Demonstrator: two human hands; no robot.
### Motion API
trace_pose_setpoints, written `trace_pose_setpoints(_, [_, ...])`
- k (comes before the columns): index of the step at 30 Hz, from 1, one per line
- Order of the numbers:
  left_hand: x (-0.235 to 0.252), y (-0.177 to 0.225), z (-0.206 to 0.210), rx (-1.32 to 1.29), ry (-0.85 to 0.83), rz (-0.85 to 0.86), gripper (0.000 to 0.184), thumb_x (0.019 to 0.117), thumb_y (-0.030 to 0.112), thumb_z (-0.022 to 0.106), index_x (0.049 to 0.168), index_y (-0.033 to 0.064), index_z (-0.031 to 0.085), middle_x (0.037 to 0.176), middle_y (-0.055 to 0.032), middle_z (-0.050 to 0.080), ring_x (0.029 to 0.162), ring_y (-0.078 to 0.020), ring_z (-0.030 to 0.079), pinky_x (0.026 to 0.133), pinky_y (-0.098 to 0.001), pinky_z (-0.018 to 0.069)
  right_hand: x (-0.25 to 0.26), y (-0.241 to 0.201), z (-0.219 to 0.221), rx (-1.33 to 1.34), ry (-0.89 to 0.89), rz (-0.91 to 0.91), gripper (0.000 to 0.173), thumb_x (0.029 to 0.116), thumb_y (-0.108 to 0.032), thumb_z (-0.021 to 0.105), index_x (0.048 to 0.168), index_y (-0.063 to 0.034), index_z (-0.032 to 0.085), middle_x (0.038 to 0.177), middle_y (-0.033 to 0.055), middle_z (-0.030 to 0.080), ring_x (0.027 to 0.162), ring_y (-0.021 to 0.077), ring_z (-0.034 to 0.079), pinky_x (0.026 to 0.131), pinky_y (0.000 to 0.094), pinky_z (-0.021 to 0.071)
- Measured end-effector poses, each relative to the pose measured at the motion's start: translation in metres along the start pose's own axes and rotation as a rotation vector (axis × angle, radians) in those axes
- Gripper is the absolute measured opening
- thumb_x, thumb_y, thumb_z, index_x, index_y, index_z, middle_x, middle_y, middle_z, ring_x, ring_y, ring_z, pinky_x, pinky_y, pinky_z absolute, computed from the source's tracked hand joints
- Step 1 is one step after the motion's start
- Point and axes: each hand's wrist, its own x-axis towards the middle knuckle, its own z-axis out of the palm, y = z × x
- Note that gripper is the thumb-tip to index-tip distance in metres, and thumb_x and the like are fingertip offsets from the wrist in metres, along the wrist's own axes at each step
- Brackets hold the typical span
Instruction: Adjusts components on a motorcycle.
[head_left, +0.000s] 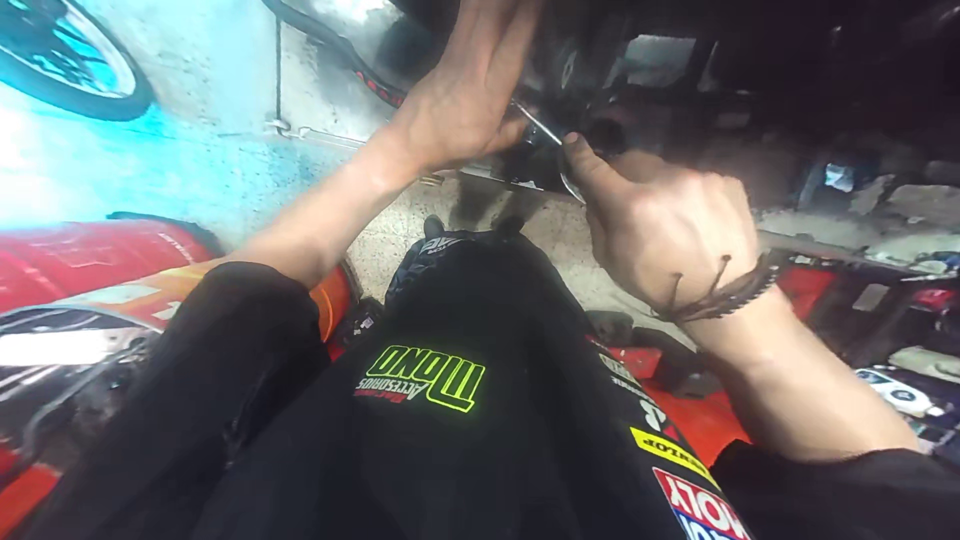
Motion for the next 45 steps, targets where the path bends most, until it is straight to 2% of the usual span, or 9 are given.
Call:
trace_pose_setpoints(5, [0.002,0.002,-0.003,0.026,-0.021,0.020,0.085,0.0975,0.052,0.058,0.150,-0.0116,0.037,0.146,-0.0370,0.044,0.138,-0.0474,0.044,0.117,-0.0523,0.0367,0.005,0.023,0.006,0.338,0.038,-0.066,0.045,0.1073,-0.027,0.042,0.149,-0.0180,0.055,0.096,0.0099,0.075,0.078,0.0261,0.072,0.071,0.0511,0.0575])
trace_pose_setpoints(11, [0.003,0.006,-0.008,0.051,-0.050,0.021,0.080,0.0980,0.047,0.058,0.150,-0.0110,0.037,0.146,-0.0356,0.045,0.138,-0.0479,0.044,0.117,-0.0531,0.0358,0.000,0.011,0.024,0.225,0.088,-0.025,0.050,0.1063,-0.021,0.042,0.156,-0.0193,0.045,0.102,0.0194,0.070,0.082,0.0388,0.070,0.066,0.0575,0.0546])
trace_pose_setpoints(13, [0.002,0.008,-0.006,0.050,-0.045,0.018,0.083,0.0978,0.049,0.059,0.150,-0.0113,0.036,0.147,-0.0359,0.044,0.139,-0.0478,0.043,0.118,-0.0533,0.0349,-0.004,0.014,0.026,0.389,0.096,-0.010,0.047,0.1067,-0.021,0.043,0.154,-0.0194,0.049,0.100,0.0126,0.073,0.079,0.0286,0.070,0.068,0.0500,0.0569])
trace_pose_setpoints(15, [0.004,0.006,-0.003,0.042,0.000,0.030,0.087,0.0962,0.053,0.061,0.151,-0.0105,0.037,0.147,-0.0359,0.045,0.138,-0.0466,0.044,0.118,-0.0519,0.0364,-0.012,0.014,0.036,0.740,0.110,0.049,0.044,0.1090,-0.024,0.043,0.152,-0.0214,0.051,0.094,0.0006,0.072,0.063,0.0120,0.063,0.055,0.0332,0.0560])
trace_pose_setpoints(20, [0.002,0.000,0.013,0.059,0.194,0.087,0.084,0.0914,0.052,0.068,0.143,-0.0104,0.048,0.135,-0.0344,0.056,0.129,-0.0450,0.053,0.112,-0.0503,0.0426,-0.019,-0.028,0.076,0.870,0.229,0.105,0.046,0.1077,-0.020,0.045,0.153,-0.0164,0.048,0.089,-0.0023,0.071,0.064,0.0081,0.063,0.058,0.0324,0.0585])
trace_pose_setpoints(24, [0.007,-0.003,0.014,0.060,0.255,0.140,0.083,0.0900,0.054,0.068,0.139,-0.0103,0.051,0.129,-0.0340,0.059,0.123,-0.0448,0.056,0.108,-0.0514,0.0438,-0.016,-0.038,0.085,0.639,0.384,0.143,0.048,0.1049,-0.018,0.048,0.152,-0.0122,0.050,0.094,0.0045,0.073,0.076,0.0159,0.068,0.071,0.0389,0.0593])
trace_pose_setpoints(28, [0.004,-0.002,0.011,0.033,0.213,0.114,0.086,0.0898,0.056,0.068,0.140,-0.0113,0.050,0.131,-0.0362,0.057,0.125,-0.0465,0.054,0.110,-0.0522,0.0422,-0.021,-0.015,0.073,0.505,0.333,0.099,0.049,0.1042,-0.017,0.047,0.153,-0.0139,0.051,0.105,0.0125,0.074,0.087,0.0263,0.072,0.079,0.0476,0.0592])
trace_pose_setpoints(40, [0.004,0.005,-0.004,0.013,0.041,0.051,0.083,0.0932,0.048,0.063,0.147,-0.0119,0.041,0.142,-0.0382,0.046,0.135,-0.0474,0.046,0.116,-0.0509,0.0376,-0.004,0.015,0.014,0.232,0.040,-0.006,0.050,0.1066,-0.022,0.041,0.157,-0.0239,0.044,0.100,0.0222,0.067,0.078,0.0444,0.068,0.057,0.0619,0.0510])
trace_pose_setpoints(45, [0.006,0.004,-0.013,0.032,-0.053,0.043,0.084,0.0964,0.046,0.059,0.150,-0.0132,0.034,0.147,-0.0387,0.041,0.139,-0.0477,0.042,0.118,-0.0502,0.0357,0.009,0.037,0.026,0.608,0.034,-0.061,0.044,0.1093,-0.030,0.042,0.151,-0.0233,0.053,0.091,0.0014,0.070,0.067,0.0123,0.065,0.063,0.0367,0.0590])
